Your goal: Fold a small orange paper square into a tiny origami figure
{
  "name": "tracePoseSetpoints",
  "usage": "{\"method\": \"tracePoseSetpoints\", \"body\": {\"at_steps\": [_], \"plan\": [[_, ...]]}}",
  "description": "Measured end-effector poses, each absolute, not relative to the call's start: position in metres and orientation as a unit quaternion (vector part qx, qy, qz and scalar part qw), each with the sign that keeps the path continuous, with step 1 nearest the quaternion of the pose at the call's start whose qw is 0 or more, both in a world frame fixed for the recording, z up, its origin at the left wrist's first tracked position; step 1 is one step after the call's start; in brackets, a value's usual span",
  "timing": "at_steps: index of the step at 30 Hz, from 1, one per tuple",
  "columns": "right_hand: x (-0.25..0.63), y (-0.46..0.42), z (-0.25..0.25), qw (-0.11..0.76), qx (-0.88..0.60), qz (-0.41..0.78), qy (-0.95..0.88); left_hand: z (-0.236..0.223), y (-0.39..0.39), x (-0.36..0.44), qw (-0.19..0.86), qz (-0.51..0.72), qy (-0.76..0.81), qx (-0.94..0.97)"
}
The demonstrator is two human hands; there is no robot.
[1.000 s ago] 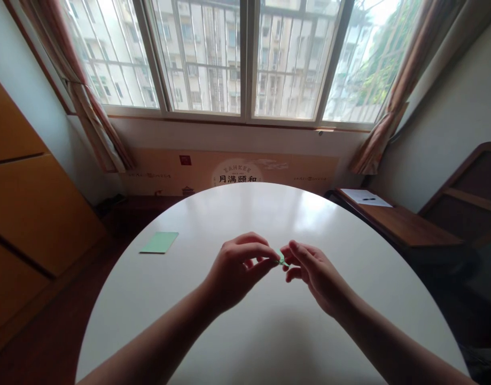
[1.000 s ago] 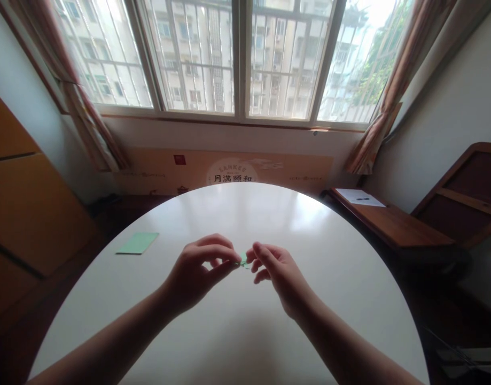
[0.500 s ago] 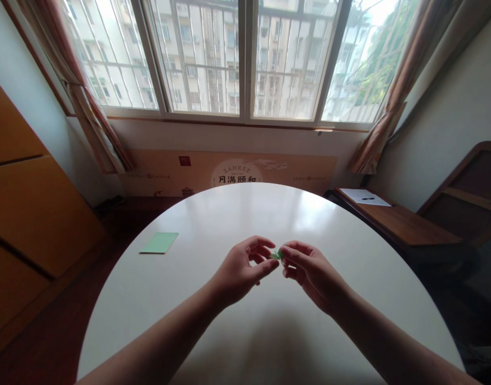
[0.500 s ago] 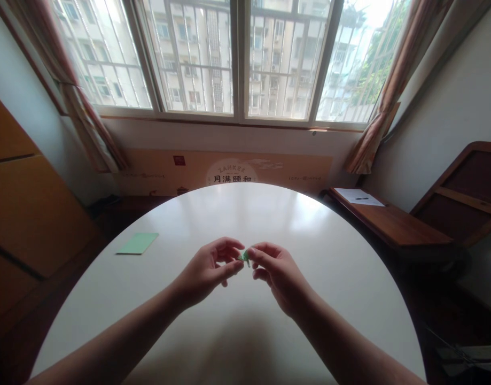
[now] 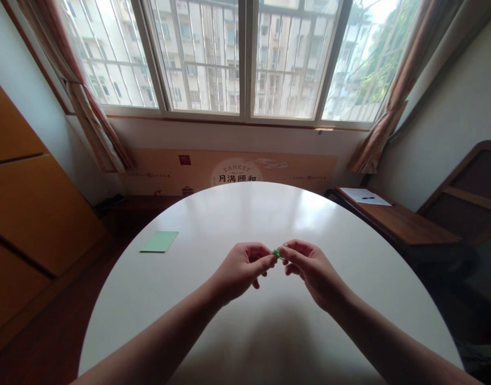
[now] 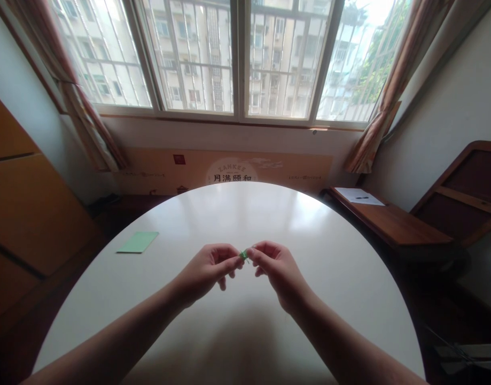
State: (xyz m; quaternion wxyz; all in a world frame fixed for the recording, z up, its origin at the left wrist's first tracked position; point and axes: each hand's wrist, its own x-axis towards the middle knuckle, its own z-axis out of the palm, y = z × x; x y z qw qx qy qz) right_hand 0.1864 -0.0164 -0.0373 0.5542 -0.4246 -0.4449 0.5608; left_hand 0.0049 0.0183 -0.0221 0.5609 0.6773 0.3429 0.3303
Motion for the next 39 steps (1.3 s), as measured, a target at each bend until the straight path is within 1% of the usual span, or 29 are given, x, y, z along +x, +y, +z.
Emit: {"method": "tracePoseSetpoints", "body": {"at_steps": [6,26,39], "plan": [[0.1869,-0.0188,-0.0351,0.557,-0.436,0.552,-0.442,-0.0204,0.0164,0.0048,0.562,0.331,0.351,0.672],[0.1894,-0.0197,-0.0295,0.558,-0.440,0.587,-0.388,-0.0171,0.0181,0.0031,0.565,0.332,0.355,0.667],[0.1914,-0.0216,-0.0282,0.545,-0.423,0.628,-0.360,-0.0156,0.0172,0.0029,0.570,0.332,0.360,0.660]]}}
